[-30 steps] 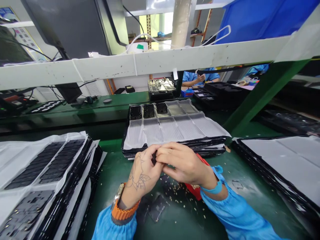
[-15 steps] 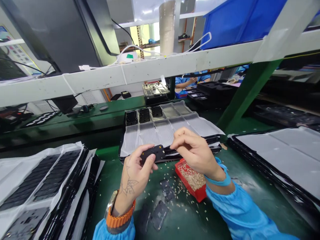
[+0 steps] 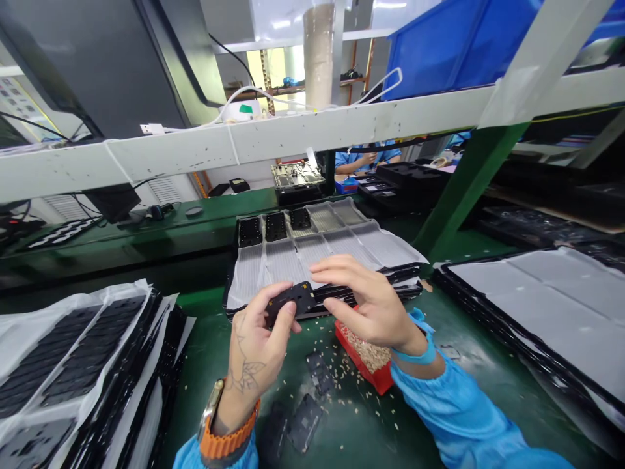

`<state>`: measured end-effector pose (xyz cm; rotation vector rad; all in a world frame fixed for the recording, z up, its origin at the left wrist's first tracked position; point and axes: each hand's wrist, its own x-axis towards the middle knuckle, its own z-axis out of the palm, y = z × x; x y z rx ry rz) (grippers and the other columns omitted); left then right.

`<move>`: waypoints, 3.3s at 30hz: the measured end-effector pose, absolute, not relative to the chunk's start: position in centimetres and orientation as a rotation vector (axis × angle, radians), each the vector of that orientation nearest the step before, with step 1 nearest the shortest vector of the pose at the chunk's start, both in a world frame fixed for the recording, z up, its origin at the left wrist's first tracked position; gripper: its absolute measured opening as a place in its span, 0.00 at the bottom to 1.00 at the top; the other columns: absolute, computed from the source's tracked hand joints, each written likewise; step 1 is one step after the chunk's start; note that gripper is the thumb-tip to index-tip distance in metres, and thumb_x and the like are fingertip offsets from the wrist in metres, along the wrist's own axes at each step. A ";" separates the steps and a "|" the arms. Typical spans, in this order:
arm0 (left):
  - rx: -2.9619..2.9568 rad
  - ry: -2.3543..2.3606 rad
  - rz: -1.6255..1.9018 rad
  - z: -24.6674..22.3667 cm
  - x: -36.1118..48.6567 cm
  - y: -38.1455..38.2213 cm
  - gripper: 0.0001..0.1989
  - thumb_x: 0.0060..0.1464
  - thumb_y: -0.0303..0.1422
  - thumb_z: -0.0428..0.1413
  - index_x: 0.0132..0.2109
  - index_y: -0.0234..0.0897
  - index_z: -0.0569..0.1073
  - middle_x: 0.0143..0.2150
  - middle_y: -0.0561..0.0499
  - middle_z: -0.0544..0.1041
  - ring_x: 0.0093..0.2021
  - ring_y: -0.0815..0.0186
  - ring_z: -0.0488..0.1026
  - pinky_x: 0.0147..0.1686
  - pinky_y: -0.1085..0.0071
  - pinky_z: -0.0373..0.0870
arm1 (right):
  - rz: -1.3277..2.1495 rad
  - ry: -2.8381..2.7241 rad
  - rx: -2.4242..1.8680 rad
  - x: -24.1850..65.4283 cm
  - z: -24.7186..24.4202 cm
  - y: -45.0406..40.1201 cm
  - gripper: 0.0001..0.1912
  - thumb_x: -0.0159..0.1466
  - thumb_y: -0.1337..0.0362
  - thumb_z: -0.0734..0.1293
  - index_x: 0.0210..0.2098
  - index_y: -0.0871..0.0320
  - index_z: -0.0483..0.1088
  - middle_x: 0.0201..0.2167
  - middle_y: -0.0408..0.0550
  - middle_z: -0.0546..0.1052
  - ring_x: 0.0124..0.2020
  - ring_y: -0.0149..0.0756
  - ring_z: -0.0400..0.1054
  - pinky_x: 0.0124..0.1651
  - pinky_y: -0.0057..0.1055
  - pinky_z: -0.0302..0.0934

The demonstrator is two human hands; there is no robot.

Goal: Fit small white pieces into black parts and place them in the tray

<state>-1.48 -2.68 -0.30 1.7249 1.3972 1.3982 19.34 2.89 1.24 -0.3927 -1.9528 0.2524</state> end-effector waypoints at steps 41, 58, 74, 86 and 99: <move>1.843 1.381 1.404 0.0 -0.3 -3.1 0.09 0.67 0.36 0.56 0.50 0.39 0.77 0.18 0.61 0.74 0.17 0.72 0.71 0.21 0.79 0.68 | 1.350 -1.474 -0.693 15.6 -0.8 2.5 0.17 0.65 0.51 0.69 0.32 0.61 0.71 0.20 0.42 0.74 0.17 0.24 0.65 0.21 0.19 0.60; 1.813 1.294 1.405 -0.7 0.6 -3.0 0.10 0.68 0.37 0.55 0.49 0.38 0.75 0.17 0.60 0.73 0.16 0.73 0.69 0.21 0.78 0.65 | 1.379 -1.264 -0.635 14.7 -1.8 2.7 0.12 0.59 0.58 0.67 0.24 0.57 0.65 0.15 0.37 0.67 0.15 0.25 0.60 0.19 0.22 0.56; 1.273 1.165 1.321 -1.4 0.0 -1.4 0.29 0.67 0.51 0.49 0.26 0.33 0.72 0.18 0.45 0.78 0.16 0.70 0.72 0.18 0.77 0.62 | 0.987 -1.619 -0.737 15.8 -0.5 2.7 0.12 0.66 0.59 0.65 0.28 0.58 0.68 0.16 0.36 0.63 0.17 0.25 0.56 0.22 0.25 0.53; 1.212 1.053 1.316 -0.5 -0.9 -1.3 0.13 0.61 0.38 0.55 0.42 0.32 0.76 0.27 0.47 0.83 0.20 0.68 0.76 0.19 0.77 0.65 | 1.063 -1.623 -0.750 16.0 -0.4 2.8 0.13 0.67 0.57 0.66 0.30 0.58 0.70 0.18 0.38 0.67 0.19 0.26 0.58 0.23 0.25 0.53; 1.586 1.214 1.183 -1.5 -0.9 -0.6 0.13 0.64 0.39 0.56 0.42 0.35 0.80 0.34 0.46 0.84 0.31 0.64 0.80 0.32 0.72 0.76 | 1.041 -1.505 -0.808 16.0 -0.6 3.3 0.12 0.63 0.56 0.70 0.33 0.58 0.71 0.26 0.44 0.75 0.25 0.31 0.67 0.29 0.27 0.63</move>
